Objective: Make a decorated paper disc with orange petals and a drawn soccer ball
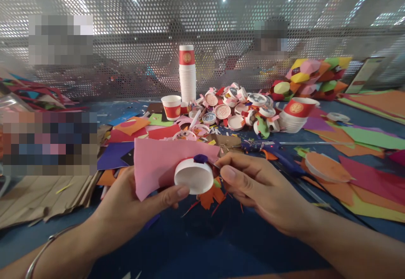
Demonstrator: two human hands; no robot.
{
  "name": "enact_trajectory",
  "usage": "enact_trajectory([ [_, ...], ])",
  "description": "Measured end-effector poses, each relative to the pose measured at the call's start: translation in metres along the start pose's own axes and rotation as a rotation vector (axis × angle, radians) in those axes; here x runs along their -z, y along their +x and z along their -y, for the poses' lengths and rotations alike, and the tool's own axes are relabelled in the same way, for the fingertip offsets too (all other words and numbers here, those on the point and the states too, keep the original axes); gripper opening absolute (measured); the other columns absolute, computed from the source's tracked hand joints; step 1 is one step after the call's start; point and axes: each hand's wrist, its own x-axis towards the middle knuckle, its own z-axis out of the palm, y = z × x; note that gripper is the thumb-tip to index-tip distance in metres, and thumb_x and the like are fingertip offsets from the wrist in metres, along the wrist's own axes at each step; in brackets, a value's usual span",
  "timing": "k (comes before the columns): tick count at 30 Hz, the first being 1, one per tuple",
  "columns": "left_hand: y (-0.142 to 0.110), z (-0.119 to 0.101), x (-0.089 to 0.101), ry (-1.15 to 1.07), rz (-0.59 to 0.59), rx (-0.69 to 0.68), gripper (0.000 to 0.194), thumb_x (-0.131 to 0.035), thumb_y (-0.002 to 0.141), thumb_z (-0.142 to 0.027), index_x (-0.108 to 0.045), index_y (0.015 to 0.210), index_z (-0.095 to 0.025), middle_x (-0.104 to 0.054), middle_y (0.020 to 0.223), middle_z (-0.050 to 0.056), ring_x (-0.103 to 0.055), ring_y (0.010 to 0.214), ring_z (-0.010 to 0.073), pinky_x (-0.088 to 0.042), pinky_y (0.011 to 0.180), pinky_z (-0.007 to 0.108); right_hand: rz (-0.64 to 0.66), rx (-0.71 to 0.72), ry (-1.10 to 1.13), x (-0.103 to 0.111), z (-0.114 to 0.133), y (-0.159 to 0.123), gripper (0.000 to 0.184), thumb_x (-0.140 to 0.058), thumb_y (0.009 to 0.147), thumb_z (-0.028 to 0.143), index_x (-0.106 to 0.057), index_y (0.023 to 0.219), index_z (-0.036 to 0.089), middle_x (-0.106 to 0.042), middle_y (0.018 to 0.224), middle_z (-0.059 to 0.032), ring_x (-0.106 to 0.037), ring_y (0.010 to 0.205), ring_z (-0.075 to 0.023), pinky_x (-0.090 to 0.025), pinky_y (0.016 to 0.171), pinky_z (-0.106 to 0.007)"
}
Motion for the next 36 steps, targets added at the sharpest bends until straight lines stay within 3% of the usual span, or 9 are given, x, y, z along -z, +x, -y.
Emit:
enact_trajectory([
  [6,0.002,0.000,0.001,-0.005,0.035,-0.015,0.034,-0.083,0.080,-0.053,-0.074,0.072,-0.022,-0.072,0.065,0.001,-0.066,0.061,0.0161,-0.054,0.056,0.022,-0.012,-0.027,-0.022,0.000,0.002,0.000,0.035,-0.065,0.101,0.052,-0.064,0.089,0.019,-0.032,0.060,0.0102,-0.024,0.049,-0.0039,-0.017,0.042,-0.021],
  [16,0.007,-0.001,0.004,0.043,-0.018,-0.193,0.020,-0.080,0.083,-0.040,-0.075,0.075,-0.022,-0.071,0.061,-0.004,-0.061,0.052,0.0110,-0.046,0.046,0.016,0.006,-0.003,-0.039,0.003,-0.001,-0.003,0.027,-0.067,0.101,0.045,-0.068,0.095,0.019,-0.040,0.069,0.0085,-0.021,0.050,-0.0026,-0.014,0.041,-0.021],
  [22,0.007,0.006,0.006,0.139,-0.075,-0.335,0.015,-0.081,0.085,-0.036,-0.080,0.097,-0.028,-0.080,0.083,-0.004,-0.073,0.072,0.0150,-0.057,0.064,0.020,0.013,0.031,-0.088,0.001,0.003,-0.001,0.027,-0.068,0.100,0.046,-0.068,0.095,0.020,-0.041,0.067,0.0087,-0.024,0.051,-0.0040,-0.017,0.043,-0.022],
  [28,0.008,0.011,0.007,0.126,0.022,-0.391,0.026,-0.078,0.091,-0.030,-0.078,0.116,-0.035,-0.082,0.101,-0.004,-0.076,0.090,0.0168,-0.059,0.084,0.024,0.018,0.075,-0.233,0.002,0.004,-0.002,0.029,-0.065,0.101,0.048,-0.069,0.099,0.018,-0.051,0.072,0.0052,-0.035,0.060,-0.0069,-0.027,0.051,-0.024],
  [32,0.010,0.006,0.008,0.153,0.097,-0.364,0.029,-0.076,0.092,-0.038,-0.077,0.121,-0.031,-0.081,0.114,0.001,-0.076,0.100,0.0212,-0.058,0.090,0.028,0.014,0.068,-0.265,0.004,0.002,-0.002,0.032,-0.064,0.101,0.051,-0.070,0.100,0.019,-0.057,0.080,0.0022,-0.044,0.069,-0.0093,-0.034,0.059,-0.025],
  [36,0.010,0.006,0.010,0.169,0.079,-0.374,0.025,-0.076,0.092,-0.037,-0.079,0.116,-0.031,-0.082,0.108,-0.001,-0.076,0.094,0.0196,-0.059,0.084,0.026,0.023,0.066,-0.285,0.004,0.004,-0.002,0.032,-0.064,0.101,0.051,-0.069,0.096,0.020,-0.055,0.078,0.0030,-0.045,0.068,-0.0094,-0.034,0.059,-0.025],
])
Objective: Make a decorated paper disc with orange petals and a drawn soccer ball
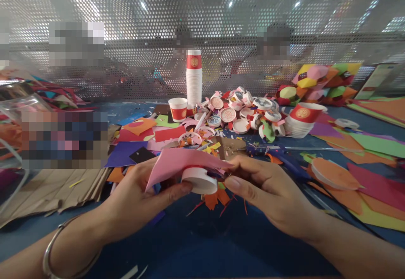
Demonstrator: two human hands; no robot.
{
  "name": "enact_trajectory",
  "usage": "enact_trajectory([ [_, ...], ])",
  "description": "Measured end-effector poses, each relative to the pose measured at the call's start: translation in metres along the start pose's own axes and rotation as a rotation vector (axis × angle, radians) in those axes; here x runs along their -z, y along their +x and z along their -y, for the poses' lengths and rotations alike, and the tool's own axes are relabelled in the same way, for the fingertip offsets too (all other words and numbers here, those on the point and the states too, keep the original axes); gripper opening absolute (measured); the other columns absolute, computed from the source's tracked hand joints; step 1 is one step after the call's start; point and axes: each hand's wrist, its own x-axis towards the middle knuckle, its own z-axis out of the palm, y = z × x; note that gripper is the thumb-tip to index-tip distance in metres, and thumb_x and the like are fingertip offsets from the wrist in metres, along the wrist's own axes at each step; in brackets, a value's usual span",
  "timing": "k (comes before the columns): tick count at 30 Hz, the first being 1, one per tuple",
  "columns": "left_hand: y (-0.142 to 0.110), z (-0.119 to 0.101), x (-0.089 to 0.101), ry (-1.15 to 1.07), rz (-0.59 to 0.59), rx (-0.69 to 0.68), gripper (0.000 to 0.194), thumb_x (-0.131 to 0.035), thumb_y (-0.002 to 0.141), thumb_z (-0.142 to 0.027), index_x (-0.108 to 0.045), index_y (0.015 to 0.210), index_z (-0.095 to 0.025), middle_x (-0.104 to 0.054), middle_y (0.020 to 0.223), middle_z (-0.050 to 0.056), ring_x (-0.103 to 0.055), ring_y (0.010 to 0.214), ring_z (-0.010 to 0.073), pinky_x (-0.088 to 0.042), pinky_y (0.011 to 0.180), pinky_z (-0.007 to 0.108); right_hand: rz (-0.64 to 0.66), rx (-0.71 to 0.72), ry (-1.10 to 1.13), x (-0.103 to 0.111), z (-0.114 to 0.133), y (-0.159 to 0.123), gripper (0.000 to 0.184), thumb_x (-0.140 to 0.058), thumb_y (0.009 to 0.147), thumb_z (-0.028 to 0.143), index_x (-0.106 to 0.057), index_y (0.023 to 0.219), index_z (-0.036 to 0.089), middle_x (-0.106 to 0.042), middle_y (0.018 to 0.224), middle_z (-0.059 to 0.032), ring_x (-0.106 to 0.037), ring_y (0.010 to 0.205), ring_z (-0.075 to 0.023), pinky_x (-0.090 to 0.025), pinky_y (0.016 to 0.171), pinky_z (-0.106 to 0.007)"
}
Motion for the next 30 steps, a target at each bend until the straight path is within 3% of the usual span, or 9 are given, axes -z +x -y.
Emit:
enact_trajectory([
  [6,-0.005,0.006,0.001,0.017,-0.055,-0.010,0.014,-0.078,0.088,-0.037,-0.080,0.100,-0.030,-0.081,0.093,-0.003,-0.074,0.081,0.0174,-0.058,0.073,0.024,0.002,0.005,-0.022,-0.001,0.004,-0.001,0.029,-0.063,0.102,0.048,-0.066,0.092,0.021,-0.048,0.072,0.0054,-0.037,0.062,-0.0080,-0.029,0.053,-0.024],
  [15,0.003,0.005,0.005,-0.034,-0.047,0.095,0.022,-0.078,0.087,-0.043,-0.078,0.092,-0.022,-0.079,0.079,0.000,-0.068,0.069,0.0146,-0.052,0.059,0.020,-0.014,-0.007,-0.014,-0.001,0.005,-0.004,0.028,-0.064,0.101,0.046,-0.067,0.092,0.020,-0.046,0.069,0.0064,-0.033,0.057,-0.0074,-0.026,0.048,-0.023],
  [22,0.001,-0.004,0.005,-0.063,-0.037,0.080,0.023,-0.079,0.089,-0.039,-0.077,0.098,-0.019,-0.080,0.087,-0.001,-0.069,0.076,0.0141,-0.055,0.067,0.019,-0.019,-0.013,-0.032,-0.001,0.004,-0.002,0.032,-0.063,0.101,0.050,-0.067,0.092,0.020,-0.044,0.067,0.0056,-0.035,0.057,-0.0086,-0.028,0.049,-0.024],
  [26,0.003,-0.009,0.004,-0.079,-0.043,0.064,0.024,-0.080,0.086,-0.041,-0.078,0.092,-0.018,-0.079,0.078,-0.001,-0.068,0.067,0.0138,-0.054,0.060,0.018,-0.046,-0.036,-0.093,-0.002,0.006,-0.001,0.034,-0.064,0.099,0.052,-0.070,0.091,0.020,-0.049,0.069,0.0034,-0.041,0.059,-0.0094,-0.033,0.050,-0.024],
  [30,0.006,-0.007,0.003,-0.147,-0.028,0.106,0.024,-0.082,0.084,-0.040,-0.079,0.090,-0.018,-0.080,0.080,0.003,-0.070,0.069,0.0160,-0.057,0.062,0.022,-0.057,-0.028,-0.101,-0.002,0.006,-0.002,0.034,-0.064,0.099,0.051,-0.069,0.089,0.019,-0.051,0.068,0.0035,-0.039,0.056,-0.0081,-0.032,0.049,-0.023],
])
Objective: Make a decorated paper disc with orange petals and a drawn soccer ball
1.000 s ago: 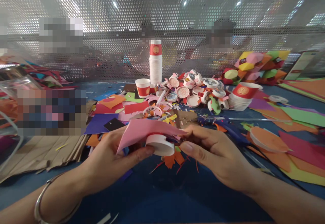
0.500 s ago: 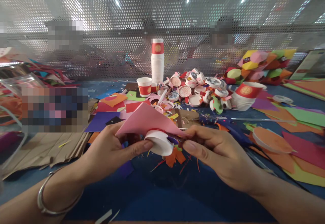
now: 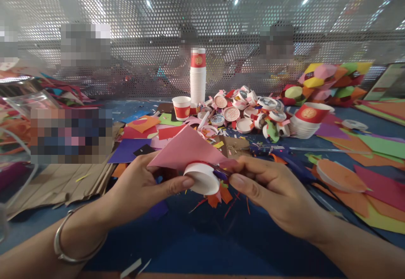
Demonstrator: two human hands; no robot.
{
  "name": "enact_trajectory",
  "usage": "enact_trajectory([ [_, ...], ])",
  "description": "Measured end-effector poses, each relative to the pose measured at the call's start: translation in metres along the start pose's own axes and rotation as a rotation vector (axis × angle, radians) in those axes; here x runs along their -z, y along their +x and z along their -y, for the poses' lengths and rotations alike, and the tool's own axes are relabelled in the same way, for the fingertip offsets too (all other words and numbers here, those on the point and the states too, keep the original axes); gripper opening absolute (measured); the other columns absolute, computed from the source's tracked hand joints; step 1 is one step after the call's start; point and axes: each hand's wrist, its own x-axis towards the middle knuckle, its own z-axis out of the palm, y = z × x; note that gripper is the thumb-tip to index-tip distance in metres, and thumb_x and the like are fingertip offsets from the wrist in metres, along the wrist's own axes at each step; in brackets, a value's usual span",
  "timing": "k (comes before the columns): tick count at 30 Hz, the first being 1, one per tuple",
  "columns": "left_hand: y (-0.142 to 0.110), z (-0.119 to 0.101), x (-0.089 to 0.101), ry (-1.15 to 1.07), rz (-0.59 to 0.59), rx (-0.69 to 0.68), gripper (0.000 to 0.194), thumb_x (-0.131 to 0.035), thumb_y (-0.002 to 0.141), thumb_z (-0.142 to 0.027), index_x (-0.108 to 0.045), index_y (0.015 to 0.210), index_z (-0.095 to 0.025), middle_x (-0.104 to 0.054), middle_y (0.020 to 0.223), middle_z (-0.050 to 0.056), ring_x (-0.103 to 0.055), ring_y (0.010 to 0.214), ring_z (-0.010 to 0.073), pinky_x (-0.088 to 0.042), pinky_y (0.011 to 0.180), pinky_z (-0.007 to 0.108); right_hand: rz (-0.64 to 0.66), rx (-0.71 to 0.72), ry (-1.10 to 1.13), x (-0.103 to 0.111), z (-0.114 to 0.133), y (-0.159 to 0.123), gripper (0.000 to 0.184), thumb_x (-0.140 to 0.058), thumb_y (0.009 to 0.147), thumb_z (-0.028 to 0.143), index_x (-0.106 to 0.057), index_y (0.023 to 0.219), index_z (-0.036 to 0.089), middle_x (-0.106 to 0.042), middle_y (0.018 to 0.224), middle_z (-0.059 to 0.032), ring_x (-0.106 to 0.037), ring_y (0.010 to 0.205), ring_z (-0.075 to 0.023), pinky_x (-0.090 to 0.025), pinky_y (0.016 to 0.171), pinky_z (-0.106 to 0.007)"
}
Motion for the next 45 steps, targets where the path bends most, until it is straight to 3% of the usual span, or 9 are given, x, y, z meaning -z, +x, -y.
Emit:
enact_trajectory([
  [7,-0.0014,0.0035,0.0002,-0.104,0.026,0.021,0.024,-0.085,0.083,-0.041,-0.083,0.096,-0.020,-0.083,0.087,0.004,-0.076,0.080,0.0203,-0.061,0.071,0.026,0.017,0.021,0.099,-0.0008,-0.0002,0.0006,0.029,-0.066,0.100,0.046,-0.068,0.092,0.019,-0.041,0.064,0.0069,-0.027,0.052,-0.0066,-0.023,0.045,-0.023],
  [17,-0.0004,0.0053,0.0023,-0.136,0.093,0.000,0.023,-0.081,0.088,-0.041,-0.085,0.101,-0.023,-0.084,0.097,0.004,-0.075,0.088,0.0201,-0.060,0.074,0.024,0.027,0.036,0.094,-0.0003,0.0007,-0.0005,0.027,-0.065,0.101,0.044,-0.070,0.093,0.018,-0.043,0.064,0.0060,-0.027,0.052,-0.0068,-0.019,0.043,-0.024],
  [24,-0.0007,0.0102,0.0038,-0.157,0.081,0.011,0.021,-0.082,0.087,-0.039,-0.085,0.100,-0.023,-0.083,0.089,0.003,-0.072,0.078,0.0155,-0.057,0.067,0.020,0.027,0.002,0.148,0.0000,-0.0028,0.0001,0.028,-0.068,0.099,0.046,-0.068,0.090,0.019,-0.050,0.066,0.0057,-0.034,0.053,-0.0058,-0.028,0.046,-0.022],
  [31,-0.0011,0.0029,0.0016,-0.155,0.125,0.009,0.017,-0.081,0.089,-0.037,-0.085,0.102,-0.026,-0.085,0.099,0.002,-0.076,0.091,0.0181,-0.060,0.079,0.021,0.034,0.014,0.132,-0.0013,0.0021,0.0008,0.025,-0.067,0.099,0.045,-0.071,0.098,0.021,-0.073,0.083,-0.0045,-0.066,0.073,-0.0155,-0.054,0.064,-0.027],
  [37,-0.0037,0.0039,0.0008,-0.079,0.092,0.068,0.025,-0.084,0.085,-0.038,-0.084,0.105,-0.024,-0.085,0.097,0.002,-0.078,0.089,0.0212,-0.062,0.075,0.023,0.011,0.006,0.065,-0.0013,-0.0015,0.0001,0.028,-0.067,0.098,0.049,-0.073,0.099,0.022,-0.072,0.079,-0.0034,-0.061,0.067,-0.0146,-0.049,0.058,-0.026],
  [45,-0.0045,0.0057,0.0012,-0.080,0.086,0.068,0.024,-0.084,0.085,-0.037,-0.082,0.106,-0.025,-0.084,0.097,0.001,-0.078,0.088,0.0194,-0.062,0.075,0.021,0.028,-0.003,0.060,-0.0016,-0.0001,0.0010,0.030,-0.066,0.098,0.051,-0.071,0.091,0.022,-0.067,0.076,-0.0022,-0.055,0.063,-0.0131,-0.044,0.054,-0.025],
])
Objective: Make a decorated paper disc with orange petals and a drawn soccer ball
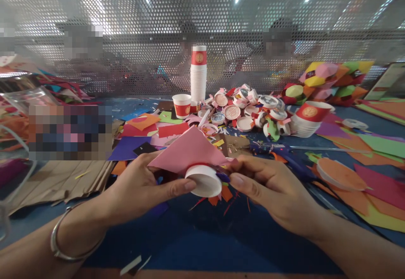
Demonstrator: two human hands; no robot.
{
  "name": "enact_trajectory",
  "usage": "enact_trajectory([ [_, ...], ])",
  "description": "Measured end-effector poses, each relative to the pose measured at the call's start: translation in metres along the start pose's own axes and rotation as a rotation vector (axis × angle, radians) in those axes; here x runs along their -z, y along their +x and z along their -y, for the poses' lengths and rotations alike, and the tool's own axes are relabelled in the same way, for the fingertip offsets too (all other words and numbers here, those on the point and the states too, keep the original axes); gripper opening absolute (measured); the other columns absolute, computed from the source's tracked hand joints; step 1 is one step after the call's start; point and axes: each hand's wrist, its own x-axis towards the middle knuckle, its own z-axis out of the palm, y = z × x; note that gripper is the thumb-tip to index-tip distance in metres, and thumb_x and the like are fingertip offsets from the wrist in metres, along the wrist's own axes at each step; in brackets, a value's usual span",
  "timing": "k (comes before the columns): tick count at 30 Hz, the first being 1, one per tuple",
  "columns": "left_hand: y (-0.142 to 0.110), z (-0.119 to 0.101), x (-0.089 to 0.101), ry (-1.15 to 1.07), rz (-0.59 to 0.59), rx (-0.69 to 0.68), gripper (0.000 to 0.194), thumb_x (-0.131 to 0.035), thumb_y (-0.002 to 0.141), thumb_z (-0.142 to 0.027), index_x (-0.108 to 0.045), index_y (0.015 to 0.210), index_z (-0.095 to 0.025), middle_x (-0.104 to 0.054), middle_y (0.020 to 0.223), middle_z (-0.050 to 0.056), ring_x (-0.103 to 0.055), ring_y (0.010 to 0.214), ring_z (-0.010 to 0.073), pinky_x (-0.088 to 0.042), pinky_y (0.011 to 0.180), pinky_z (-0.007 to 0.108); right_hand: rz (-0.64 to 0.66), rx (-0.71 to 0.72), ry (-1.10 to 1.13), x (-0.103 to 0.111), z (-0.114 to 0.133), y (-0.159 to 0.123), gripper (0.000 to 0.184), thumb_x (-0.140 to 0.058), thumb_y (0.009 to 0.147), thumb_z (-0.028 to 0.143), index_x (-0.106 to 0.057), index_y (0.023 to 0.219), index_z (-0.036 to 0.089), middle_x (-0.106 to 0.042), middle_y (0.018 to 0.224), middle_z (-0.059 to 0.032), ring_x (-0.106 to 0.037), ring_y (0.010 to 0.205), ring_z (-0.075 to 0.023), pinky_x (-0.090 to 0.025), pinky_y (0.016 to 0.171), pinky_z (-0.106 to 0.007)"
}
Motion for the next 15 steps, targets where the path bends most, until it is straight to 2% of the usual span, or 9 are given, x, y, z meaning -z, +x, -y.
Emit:
enact_trajectory([
  [4,0.0007,-0.0001,-0.0007,-0.046,0.028,-0.008,0.027,-0.082,0.087,-0.037,-0.081,0.110,-0.022,-0.084,0.102,0.004,-0.077,0.092,0.0202,-0.062,0.077,0.023,0.006,0.000,0.009,0.0003,-0.0001,-0.0001,0.029,-0.066,0.098,0.049,-0.070,0.091,0.021,-0.060,0.073,0.0010,-0.046,0.059,-0.0100,-0.037,0.052,-0.023],
  [8,0.0004,0.0003,-0.0002,-0.042,0.069,-0.013,0.024,-0.079,0.090,-0.037,-0.082,0.109,-0.022,-0.084,0.102,0.005,-0.077,0.094,0.0212,-0.062,0.079,0.024,0.016,-0.003,0.031,0.0009,-0.0013,-0.0008,0.029,-0.066,0.098,0.048,-0.069,0.093,0.020,-0.059,0.073,0.0016,-0.043,0.059,-0.0091,-0.033,0.051,-0.023],
  [15,0.0002,0.0026,0.0019,-0.053,0.072,0.020,0.026,-0.082,0.088,-0.038,-0.081,0.108,-0.022,-0.084,0.101,0.004,-0.077,0.092,0.0218,-0.062,0.076,0.024,0.036,-0.022,0.034,0.0013,-0.0021,-0.0008,0.031,-0.065,0.099,0.049,-0.067,0.090,0.020,-0.064,0.078,-0.0009,-0.049,0.065,-0.0105,-0.038,0.055,-0.023],
])
